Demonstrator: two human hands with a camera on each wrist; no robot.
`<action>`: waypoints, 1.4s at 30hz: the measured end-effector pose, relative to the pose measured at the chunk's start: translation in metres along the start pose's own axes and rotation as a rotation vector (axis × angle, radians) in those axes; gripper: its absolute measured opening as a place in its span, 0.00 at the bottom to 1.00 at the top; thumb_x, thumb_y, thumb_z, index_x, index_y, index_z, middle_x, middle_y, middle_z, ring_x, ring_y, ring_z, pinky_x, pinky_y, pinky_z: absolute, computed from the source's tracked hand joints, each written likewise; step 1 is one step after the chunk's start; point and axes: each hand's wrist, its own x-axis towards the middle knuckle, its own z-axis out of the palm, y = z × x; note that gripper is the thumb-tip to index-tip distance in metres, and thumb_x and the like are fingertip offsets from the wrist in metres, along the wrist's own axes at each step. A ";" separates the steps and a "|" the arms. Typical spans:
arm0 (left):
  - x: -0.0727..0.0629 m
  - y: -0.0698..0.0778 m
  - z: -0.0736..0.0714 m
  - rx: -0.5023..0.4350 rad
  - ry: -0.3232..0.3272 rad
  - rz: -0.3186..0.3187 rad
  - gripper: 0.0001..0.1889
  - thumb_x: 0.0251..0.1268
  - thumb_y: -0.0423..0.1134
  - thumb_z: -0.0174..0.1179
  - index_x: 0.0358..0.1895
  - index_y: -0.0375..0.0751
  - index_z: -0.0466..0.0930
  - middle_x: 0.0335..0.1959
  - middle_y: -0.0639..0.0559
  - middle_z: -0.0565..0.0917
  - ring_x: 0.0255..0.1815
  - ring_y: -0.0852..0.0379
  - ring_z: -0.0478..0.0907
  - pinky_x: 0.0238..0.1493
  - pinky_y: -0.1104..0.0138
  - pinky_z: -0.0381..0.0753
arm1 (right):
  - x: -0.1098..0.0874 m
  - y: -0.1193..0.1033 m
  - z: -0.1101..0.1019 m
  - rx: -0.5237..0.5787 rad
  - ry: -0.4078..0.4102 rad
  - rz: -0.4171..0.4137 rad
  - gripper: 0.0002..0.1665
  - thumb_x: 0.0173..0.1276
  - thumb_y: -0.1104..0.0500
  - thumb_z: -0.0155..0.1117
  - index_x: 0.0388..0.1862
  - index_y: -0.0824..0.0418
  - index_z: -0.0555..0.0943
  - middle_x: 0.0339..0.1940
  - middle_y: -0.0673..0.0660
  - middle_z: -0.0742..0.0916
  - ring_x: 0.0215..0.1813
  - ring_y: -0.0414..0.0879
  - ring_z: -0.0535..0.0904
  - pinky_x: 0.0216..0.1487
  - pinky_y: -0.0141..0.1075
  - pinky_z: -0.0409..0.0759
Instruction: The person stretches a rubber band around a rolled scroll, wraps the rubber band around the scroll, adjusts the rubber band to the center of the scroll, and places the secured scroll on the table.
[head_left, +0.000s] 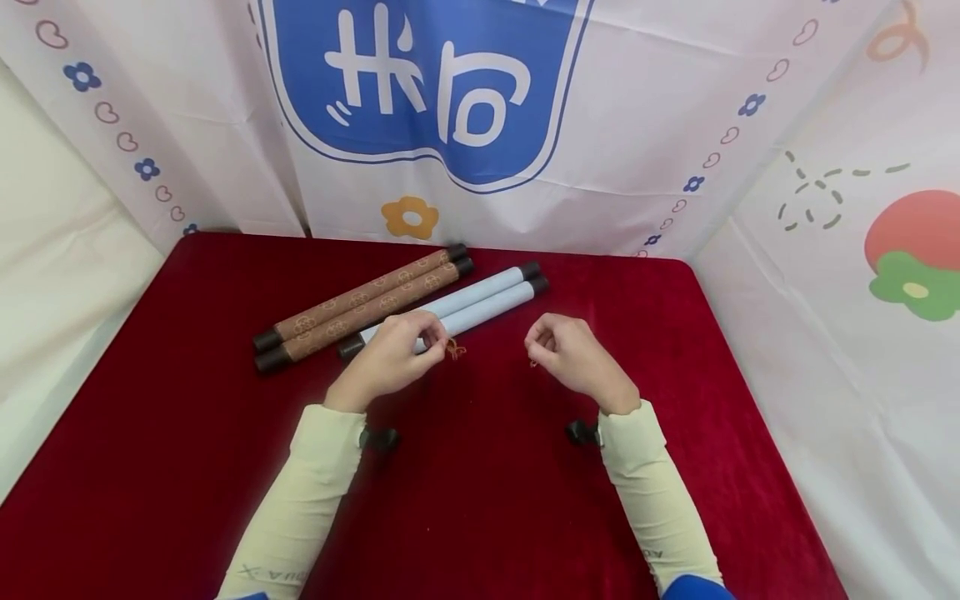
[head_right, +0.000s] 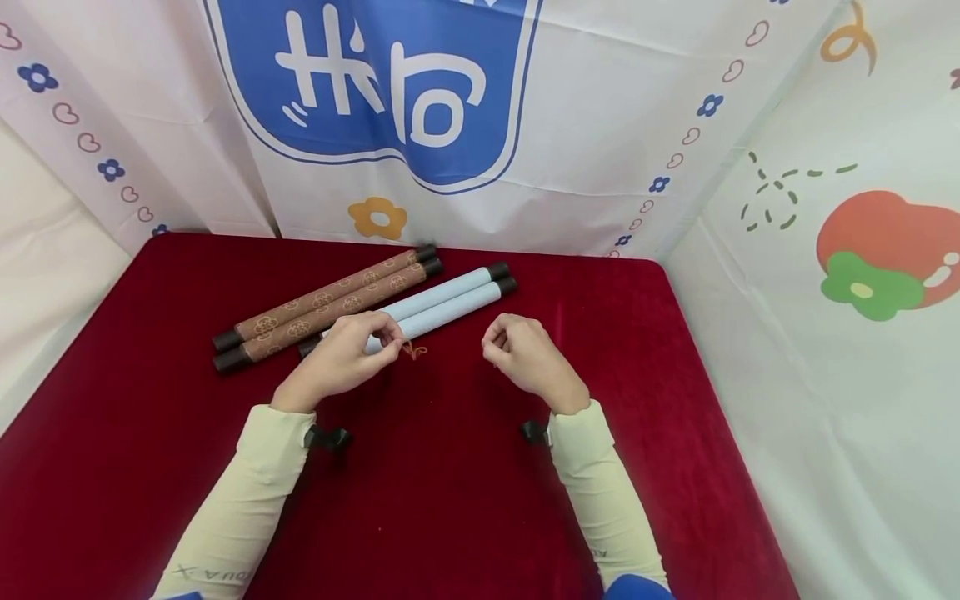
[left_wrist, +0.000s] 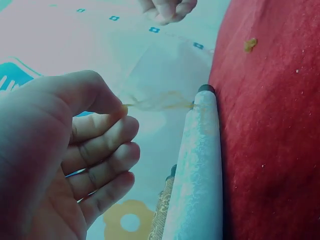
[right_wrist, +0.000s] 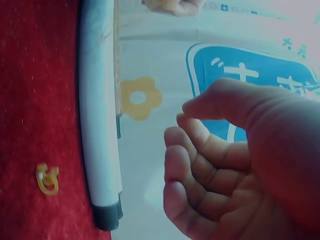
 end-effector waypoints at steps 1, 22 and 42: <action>0.000 0.001 0.001 0.000 -0.011 -0.001 0.03 0.69 0.33 0.61 0.38 0.42 0.84 0.33 0.53 0.86 0.37 0.59 0.82 0.43 0.62 0.82 | 0.000 -0.001 0.002 0.004 0.001 -0.008 0.03 0.74 0.61 0.65 0.40 0.59 0.83 0.32 0.52 0.88 0.35 0.44 0.84 0.40 0.38 0.85; 0.002 0.018 0.013 -0.028 -0.073 0.011 0.02 0.66 0.33 0.65 0.35 0.43 0.83 0.30 0.54 0.85 0.33 0.62 0.81 0.39 0.63 0.86 | -0.002 -0.031 0.038 -0.009 -0.026 -0.271 0.06 0.73 0.59 0.72 0.45 0.59 0.87 0.40 0.52 0.89 0.39 0.39 0.85 0.44 0.38 0.88; 0.001 0.024 0.021 -0.062 -0.233 -0.010 0.03 0.56 0.35 0.62 0.29 0.48 0.79 0.22 0.60 0.77 0.26 0.64 0.74 0.31 0.70 0.76 | 0.002 -0.023 0.041 -0.018 0.021 -0.264 0.05 0.63 0.66 0.67 0.34 0.56 0.82 0.30 0.49 0.84 0.32 0.37 0.80 0.36 0.31 0.82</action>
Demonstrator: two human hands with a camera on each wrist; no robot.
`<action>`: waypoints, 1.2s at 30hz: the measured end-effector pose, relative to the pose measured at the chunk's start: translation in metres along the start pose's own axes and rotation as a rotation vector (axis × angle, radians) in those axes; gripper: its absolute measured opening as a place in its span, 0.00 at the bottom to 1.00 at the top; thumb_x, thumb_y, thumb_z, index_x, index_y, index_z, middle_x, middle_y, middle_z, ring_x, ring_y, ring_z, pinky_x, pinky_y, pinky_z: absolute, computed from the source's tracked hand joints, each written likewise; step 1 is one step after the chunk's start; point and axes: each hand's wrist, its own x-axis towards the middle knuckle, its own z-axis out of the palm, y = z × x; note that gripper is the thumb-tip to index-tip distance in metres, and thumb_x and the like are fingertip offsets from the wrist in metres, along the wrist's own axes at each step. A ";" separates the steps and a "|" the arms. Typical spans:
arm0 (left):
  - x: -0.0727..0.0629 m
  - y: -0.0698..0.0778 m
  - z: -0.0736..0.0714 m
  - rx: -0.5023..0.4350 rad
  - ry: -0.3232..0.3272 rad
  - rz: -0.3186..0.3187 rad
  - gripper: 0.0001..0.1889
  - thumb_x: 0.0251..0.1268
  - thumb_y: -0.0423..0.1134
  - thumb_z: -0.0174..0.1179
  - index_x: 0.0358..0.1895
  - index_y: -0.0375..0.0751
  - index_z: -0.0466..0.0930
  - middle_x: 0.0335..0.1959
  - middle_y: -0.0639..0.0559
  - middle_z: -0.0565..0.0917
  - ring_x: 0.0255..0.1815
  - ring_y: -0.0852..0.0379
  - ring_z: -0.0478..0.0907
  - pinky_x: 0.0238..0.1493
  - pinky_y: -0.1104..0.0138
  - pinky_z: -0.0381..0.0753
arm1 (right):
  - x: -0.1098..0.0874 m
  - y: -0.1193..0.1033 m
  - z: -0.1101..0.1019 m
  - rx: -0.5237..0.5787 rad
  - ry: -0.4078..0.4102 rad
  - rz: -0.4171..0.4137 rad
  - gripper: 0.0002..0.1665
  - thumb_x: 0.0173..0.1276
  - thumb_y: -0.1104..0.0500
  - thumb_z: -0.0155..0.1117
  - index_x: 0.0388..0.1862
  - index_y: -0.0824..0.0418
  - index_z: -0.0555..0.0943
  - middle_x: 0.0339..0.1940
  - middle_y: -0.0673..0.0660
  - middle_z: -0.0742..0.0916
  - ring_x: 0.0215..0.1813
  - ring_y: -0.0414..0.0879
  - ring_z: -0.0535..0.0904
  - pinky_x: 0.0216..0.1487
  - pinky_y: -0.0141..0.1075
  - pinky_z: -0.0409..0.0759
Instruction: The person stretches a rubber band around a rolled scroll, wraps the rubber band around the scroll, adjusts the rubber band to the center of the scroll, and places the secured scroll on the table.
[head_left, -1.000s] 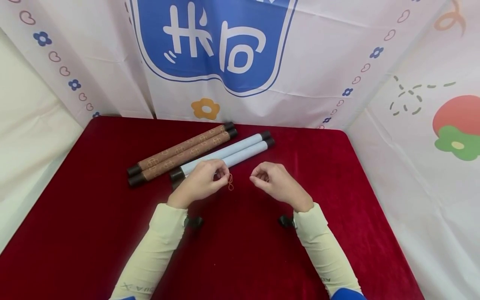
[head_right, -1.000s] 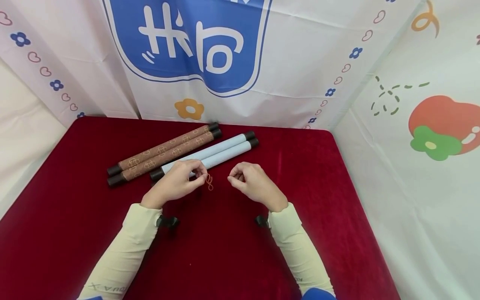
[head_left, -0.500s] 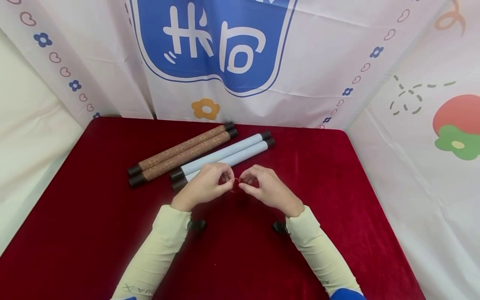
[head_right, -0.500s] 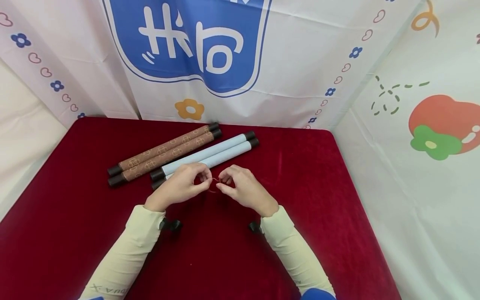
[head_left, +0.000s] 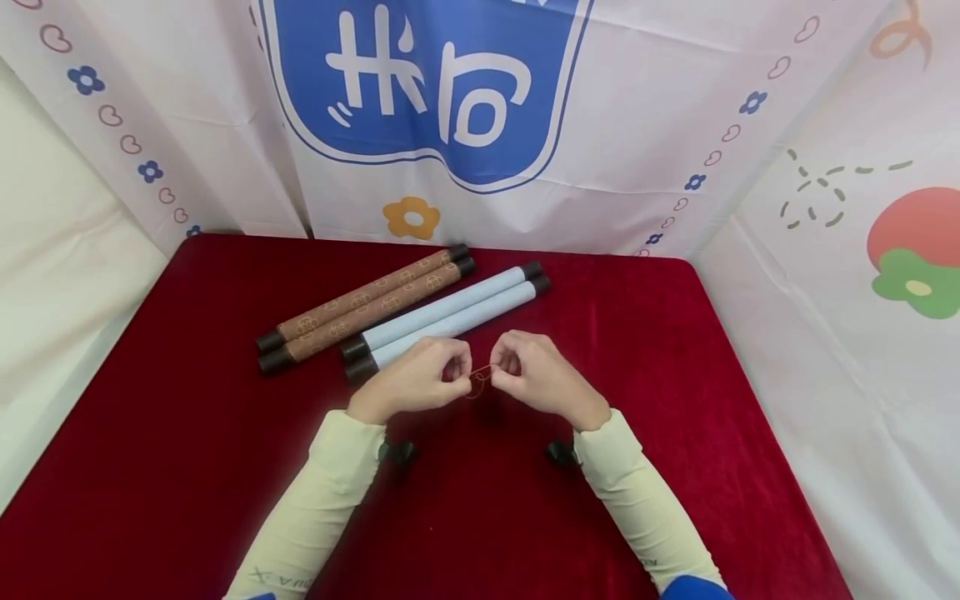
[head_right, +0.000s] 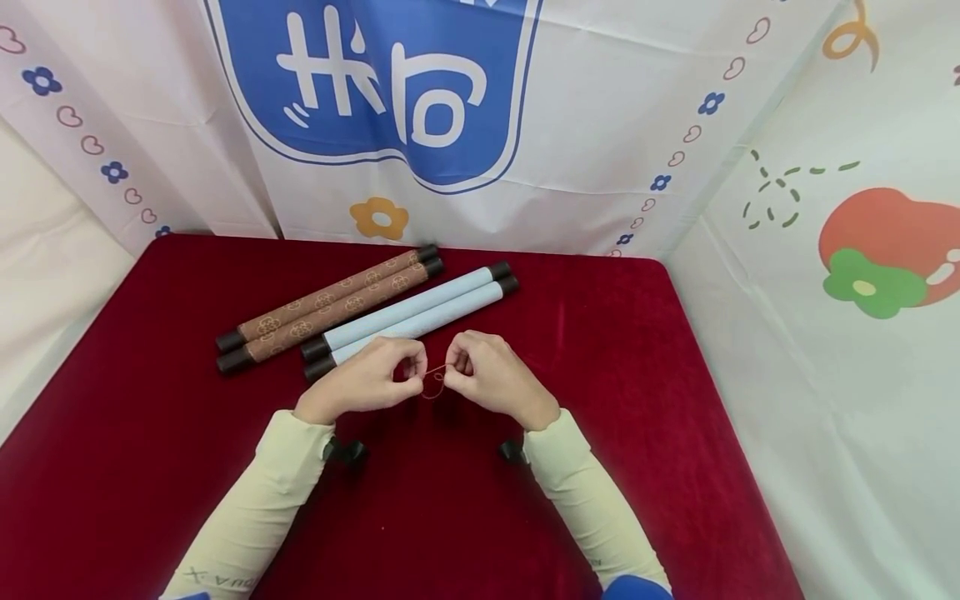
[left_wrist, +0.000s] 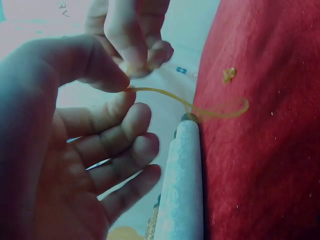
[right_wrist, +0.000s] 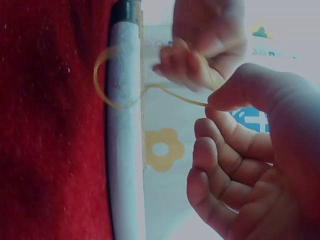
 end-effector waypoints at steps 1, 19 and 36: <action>-0.001 -0.001 -0.001 0.001 -0.020 -0.011 0.03 0.55 0.36 0.62 0.28 0.49 0.78 0.22 0.60 0.76 0.25 0.64 0.74 0.30 0.70 0.75 | 0.000 0.001 -0.002 -0.001 0.007 0.004 0.05 0.63 0.66 0.67 0.33 0.56 0.81 0.30 0.49 0.84 0.32 0.38 0.79 0.36 0.31 0.82; -0.011 -0.017 -0.022 -0.041 -0.071 -0.090 0.02 0.62 0.38 0.58 0.33 0.48 0.79 0.24 0.59 0.75 0.28 0.62 0.73 0.36 0.67 0.74 | -0.002 0.017 -0.018 0.032 0.014 0.133 0.01 0.65 0.63 0.66 0.34 0.60 0.83 0.29 0.50 0.85 0.32 0.42 0.81 0.37 0.34 0.83; -0.002 -0.013 -0.005 -0.062 -0.040 -0.270 0.07 0.65 0.41 0.59 0.35 0.43 0.84 0.28 0.53 0.84 0.31 0.60 0.78 0.38 0.65 0.79 | 0.002 0.013 -0.001 0.017 -0.103 0.151 0.05 0.71 0.61 0.71 0.43 0.60 0.86 0.37 0.51 0.89 0.38 0.39 0.85 0.43 0.33 0.85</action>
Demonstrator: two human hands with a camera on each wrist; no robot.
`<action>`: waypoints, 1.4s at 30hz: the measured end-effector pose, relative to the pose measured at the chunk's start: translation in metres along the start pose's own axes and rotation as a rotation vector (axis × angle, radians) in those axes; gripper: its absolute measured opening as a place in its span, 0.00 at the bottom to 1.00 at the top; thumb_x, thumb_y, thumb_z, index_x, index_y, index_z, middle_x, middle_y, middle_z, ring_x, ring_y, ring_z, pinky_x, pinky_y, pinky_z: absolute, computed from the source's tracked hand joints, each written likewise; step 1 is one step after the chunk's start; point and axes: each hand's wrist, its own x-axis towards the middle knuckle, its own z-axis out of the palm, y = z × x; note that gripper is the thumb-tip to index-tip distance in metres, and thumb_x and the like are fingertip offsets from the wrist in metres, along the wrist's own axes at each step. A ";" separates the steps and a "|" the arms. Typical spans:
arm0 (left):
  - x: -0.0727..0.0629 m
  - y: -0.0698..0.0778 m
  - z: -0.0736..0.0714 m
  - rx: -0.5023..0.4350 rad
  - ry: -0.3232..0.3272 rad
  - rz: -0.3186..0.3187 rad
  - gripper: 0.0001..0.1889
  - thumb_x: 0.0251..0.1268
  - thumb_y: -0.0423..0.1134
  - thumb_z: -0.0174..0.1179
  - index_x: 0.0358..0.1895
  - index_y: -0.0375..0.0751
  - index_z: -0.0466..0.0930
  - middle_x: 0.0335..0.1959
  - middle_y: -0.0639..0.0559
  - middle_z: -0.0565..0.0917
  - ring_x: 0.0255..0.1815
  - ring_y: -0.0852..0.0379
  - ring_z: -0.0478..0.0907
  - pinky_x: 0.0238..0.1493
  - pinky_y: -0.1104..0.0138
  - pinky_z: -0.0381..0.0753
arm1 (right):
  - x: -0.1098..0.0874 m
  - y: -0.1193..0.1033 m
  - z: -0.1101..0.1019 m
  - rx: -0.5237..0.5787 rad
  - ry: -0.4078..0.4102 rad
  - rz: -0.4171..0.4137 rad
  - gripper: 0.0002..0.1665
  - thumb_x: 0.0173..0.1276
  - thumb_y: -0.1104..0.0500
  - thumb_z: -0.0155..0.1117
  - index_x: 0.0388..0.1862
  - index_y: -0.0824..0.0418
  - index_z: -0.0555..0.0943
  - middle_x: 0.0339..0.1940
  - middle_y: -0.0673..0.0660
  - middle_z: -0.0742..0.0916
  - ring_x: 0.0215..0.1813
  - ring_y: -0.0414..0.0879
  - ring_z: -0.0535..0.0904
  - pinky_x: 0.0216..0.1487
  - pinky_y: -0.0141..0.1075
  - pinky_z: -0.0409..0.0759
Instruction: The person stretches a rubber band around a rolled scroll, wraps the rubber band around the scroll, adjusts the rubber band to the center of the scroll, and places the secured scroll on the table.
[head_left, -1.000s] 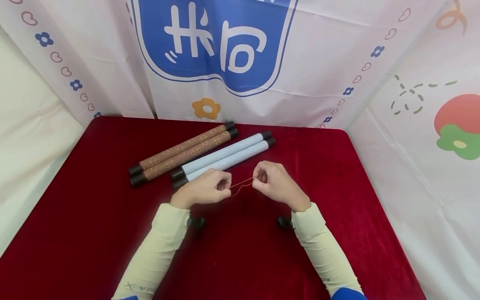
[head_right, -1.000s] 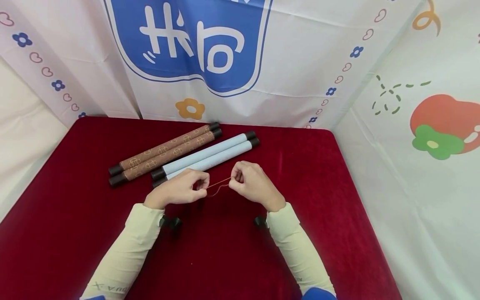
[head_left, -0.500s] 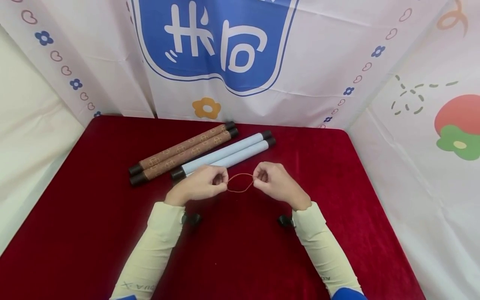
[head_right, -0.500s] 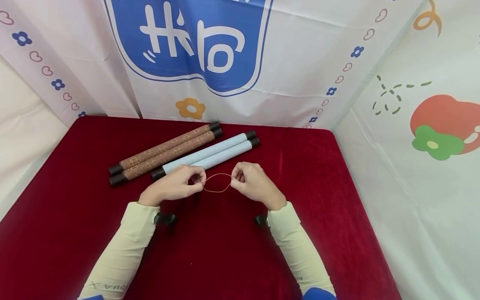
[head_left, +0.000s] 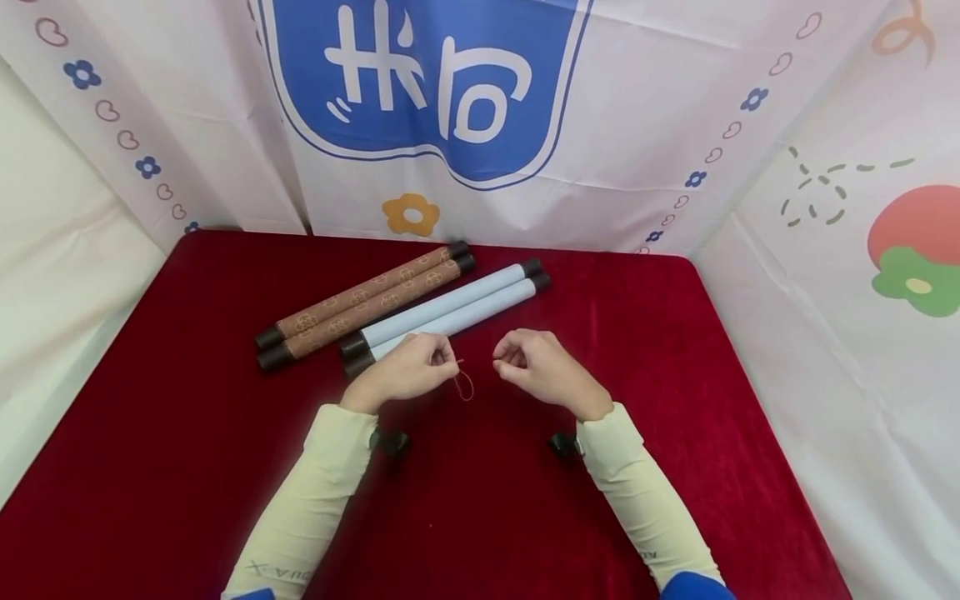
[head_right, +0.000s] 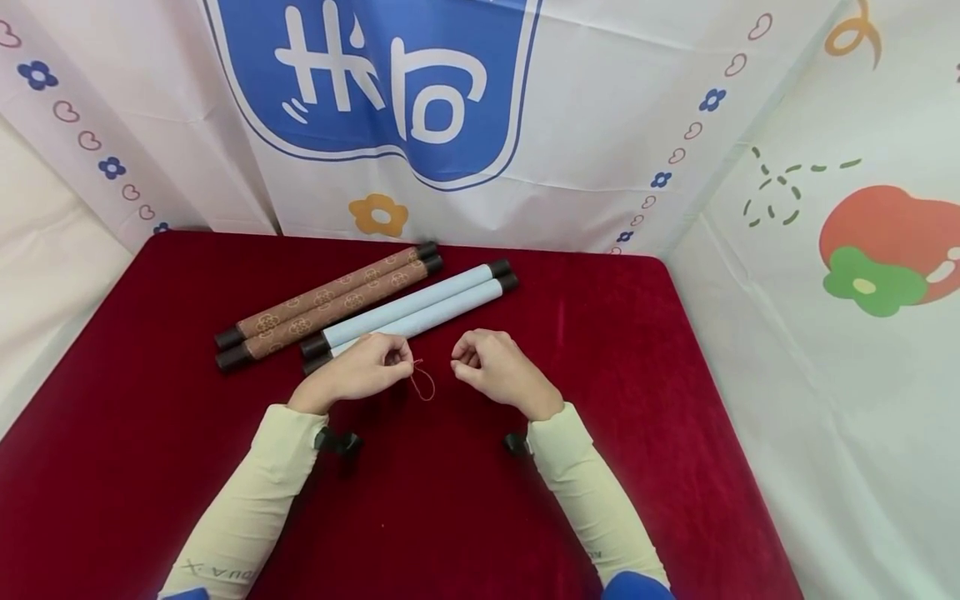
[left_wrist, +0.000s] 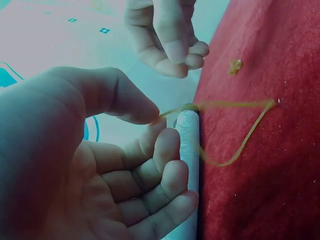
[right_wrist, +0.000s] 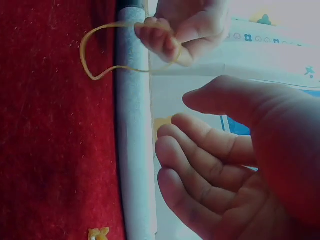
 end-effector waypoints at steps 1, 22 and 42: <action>0.000 0.000 0.000 0.003 -0.004 -0.003 0.07 0.65 0.41 0.59 0.36 0.42 0.84 0.28 0.53 0.84 0.30 0.60 0.78 0.38 0.65 0.79 | 0.000 -0.001 0.000 0.006 -0.003 -0.006 0.05 0.71 0.61 0.71 0.44 0.60 0.87 0.38 0.51 0.90 0.38 0.39 0.85 0.43 0.33 0.86; -0.007 0.027 0.002 -0.116 0.046 0.110 0.03 0.68 0.37 0.61 0.38 0.43 0.83 0.30 0.53 0.86 0.33 0.62 0.81 0.39 0.68 0.82 | 0.005 -0.010 0.025 0.291 -0.032 0.012 0.15 0.77 0.61 0.66 0.59 0.59 0.89 0.51 0.55 0.93 0.34 0.34 0.78 0.41 0.27 0.78; -0.008 0.038 0.007 0.010 0.080 0.217 0.02 0.68 0.33 0.64 0.36 0.42 0.84 0.30 0.55 0.85 0.33 0.63 0.81 0.41 0.67 0.84 | 0.012 -0.007 0.038 0.730 0.229 0.132 0.33 0.79 0.59 0.64 0.78 0.68 0.70 0.74 0.68 0.79 0.76 0.57 0.77 0.72 0.43 0.78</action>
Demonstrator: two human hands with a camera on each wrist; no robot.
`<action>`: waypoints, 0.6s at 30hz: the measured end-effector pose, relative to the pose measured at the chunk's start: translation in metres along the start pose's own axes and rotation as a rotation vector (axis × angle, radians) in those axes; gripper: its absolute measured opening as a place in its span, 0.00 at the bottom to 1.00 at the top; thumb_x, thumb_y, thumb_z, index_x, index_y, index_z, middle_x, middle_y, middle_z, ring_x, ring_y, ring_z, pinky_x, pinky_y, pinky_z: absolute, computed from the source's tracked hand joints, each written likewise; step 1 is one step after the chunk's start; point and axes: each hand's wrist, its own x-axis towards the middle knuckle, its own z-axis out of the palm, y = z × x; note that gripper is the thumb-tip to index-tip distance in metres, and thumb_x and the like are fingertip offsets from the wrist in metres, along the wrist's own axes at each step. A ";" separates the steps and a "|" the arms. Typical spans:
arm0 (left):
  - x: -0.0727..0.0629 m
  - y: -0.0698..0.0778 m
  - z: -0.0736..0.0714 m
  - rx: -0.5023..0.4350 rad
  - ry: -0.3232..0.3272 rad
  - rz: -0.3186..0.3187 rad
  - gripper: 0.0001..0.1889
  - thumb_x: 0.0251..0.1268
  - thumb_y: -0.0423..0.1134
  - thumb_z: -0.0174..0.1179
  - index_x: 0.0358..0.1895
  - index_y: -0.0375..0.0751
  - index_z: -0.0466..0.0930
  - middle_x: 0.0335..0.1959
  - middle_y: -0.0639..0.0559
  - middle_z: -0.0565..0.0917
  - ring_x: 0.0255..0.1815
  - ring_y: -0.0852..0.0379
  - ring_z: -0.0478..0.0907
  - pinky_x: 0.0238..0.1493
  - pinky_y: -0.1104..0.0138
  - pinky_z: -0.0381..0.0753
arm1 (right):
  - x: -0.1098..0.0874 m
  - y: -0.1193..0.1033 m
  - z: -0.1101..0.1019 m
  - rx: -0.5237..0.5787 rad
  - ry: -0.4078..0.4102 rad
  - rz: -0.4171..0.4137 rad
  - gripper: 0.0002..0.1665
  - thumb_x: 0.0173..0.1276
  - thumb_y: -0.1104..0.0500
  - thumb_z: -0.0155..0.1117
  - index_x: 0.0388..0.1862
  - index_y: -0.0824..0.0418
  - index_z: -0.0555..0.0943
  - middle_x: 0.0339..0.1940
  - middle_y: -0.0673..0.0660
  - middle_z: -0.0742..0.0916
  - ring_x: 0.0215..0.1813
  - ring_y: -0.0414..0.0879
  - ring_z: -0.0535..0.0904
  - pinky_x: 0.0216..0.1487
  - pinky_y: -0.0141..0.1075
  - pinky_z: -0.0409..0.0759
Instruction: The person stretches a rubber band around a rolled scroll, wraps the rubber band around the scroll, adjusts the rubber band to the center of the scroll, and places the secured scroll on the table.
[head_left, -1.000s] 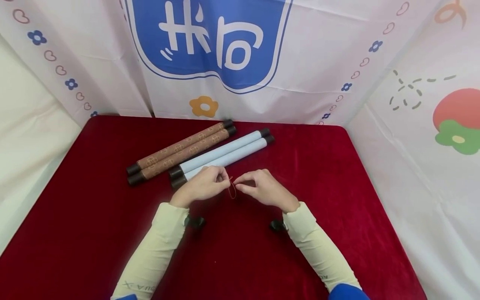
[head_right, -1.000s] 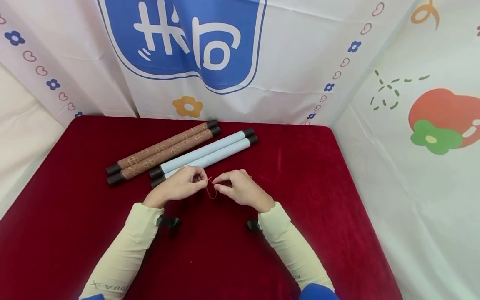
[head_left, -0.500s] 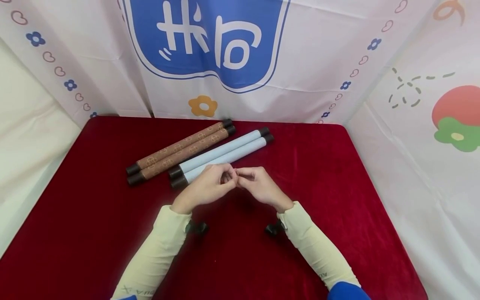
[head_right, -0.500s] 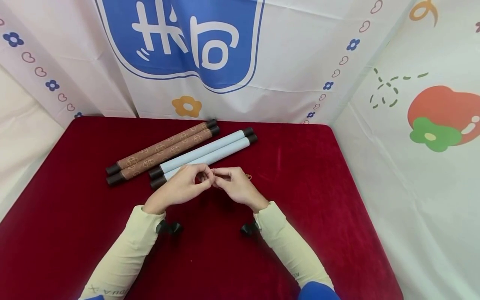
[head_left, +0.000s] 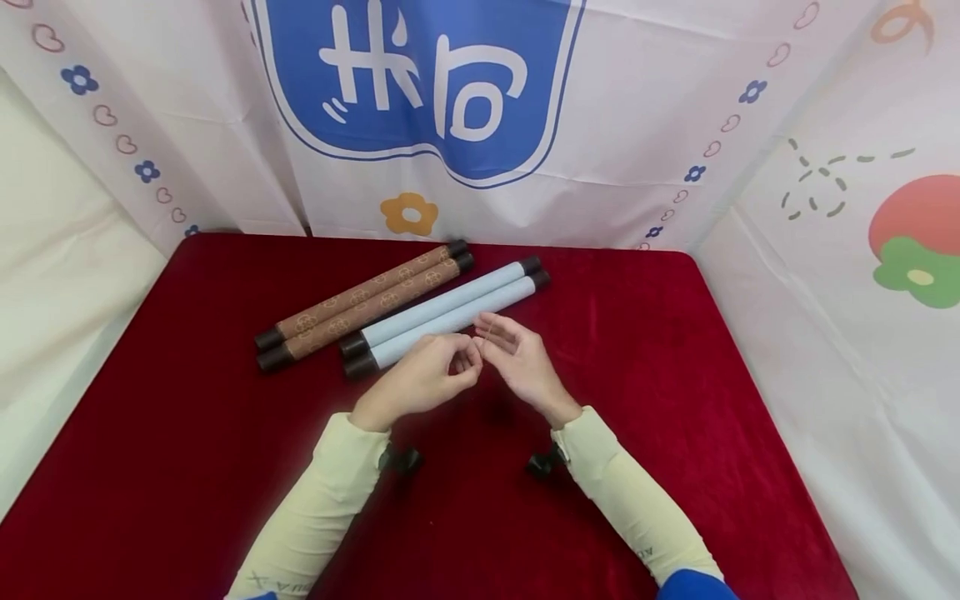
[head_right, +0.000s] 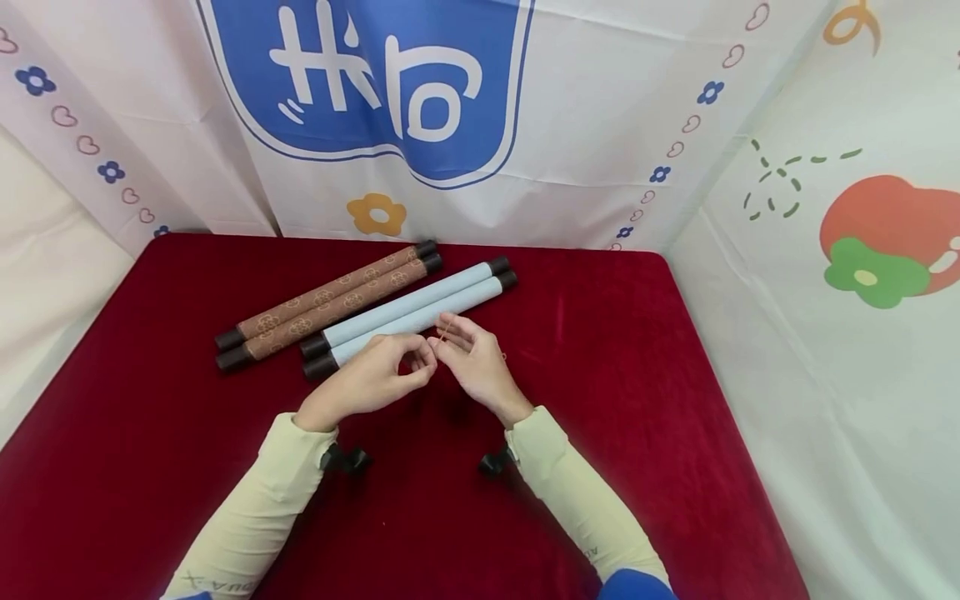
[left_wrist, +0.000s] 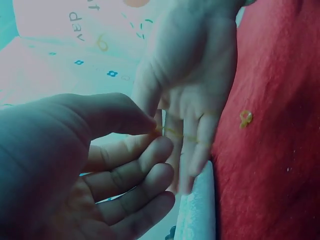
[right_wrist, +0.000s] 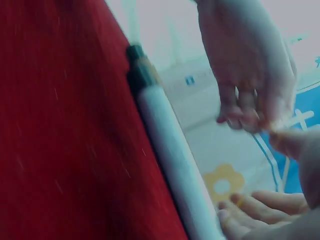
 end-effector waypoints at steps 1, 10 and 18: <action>0.000 -0.001 -0.001 0.005 -0.006 0.001 0.01 0.68 0.33 0.64 0.36 0.41 0.84 0.30 0.55 0.85 0.34 0.63 0.81 0.41 0.67 0.84 | 0.001 0.000 -0.003 -0.040 -0.007 0.007 0.34 0.78 0.58 0.65 0.78 0.68 0.70 0.74 0.67 0.79 0.76 0.57 0.77 0.74 0.46 0.77; 0.004 -0.018 -0.015 0.095 0.023 -0.053 0.10 0.68 0.34 0.67 0.49 0.34 0.85 0.43 0.45 0.89 0.47 0.50 0.86 0.54 0.55 0.85 | -0.001 -0.011 -0.039 -0.484 -0.064 0.045 0.53 0.63 0.42 0.80 0.79 0.63 0.68 0.74 0.63 0.79 0.74 0.59 0.78 0.71 0.55 0.79; 0.025 -0.043 -0.022 0.287 0.056 -0.112 0.24 0.66 0.39 0.67 0.62 0.30 0.79 0.58 0.38 0.84 0.59 0.42 0.79 0.64 0.50 0.80 | -0.005 -0.019 -0.061 -0.744 -0.090 0.041 0.60 0.54 0.35 0.81 0.78 0.59 0.66 0.74 0.61 0.77 0.73 0.58 0.76 0.69 0.55 0.80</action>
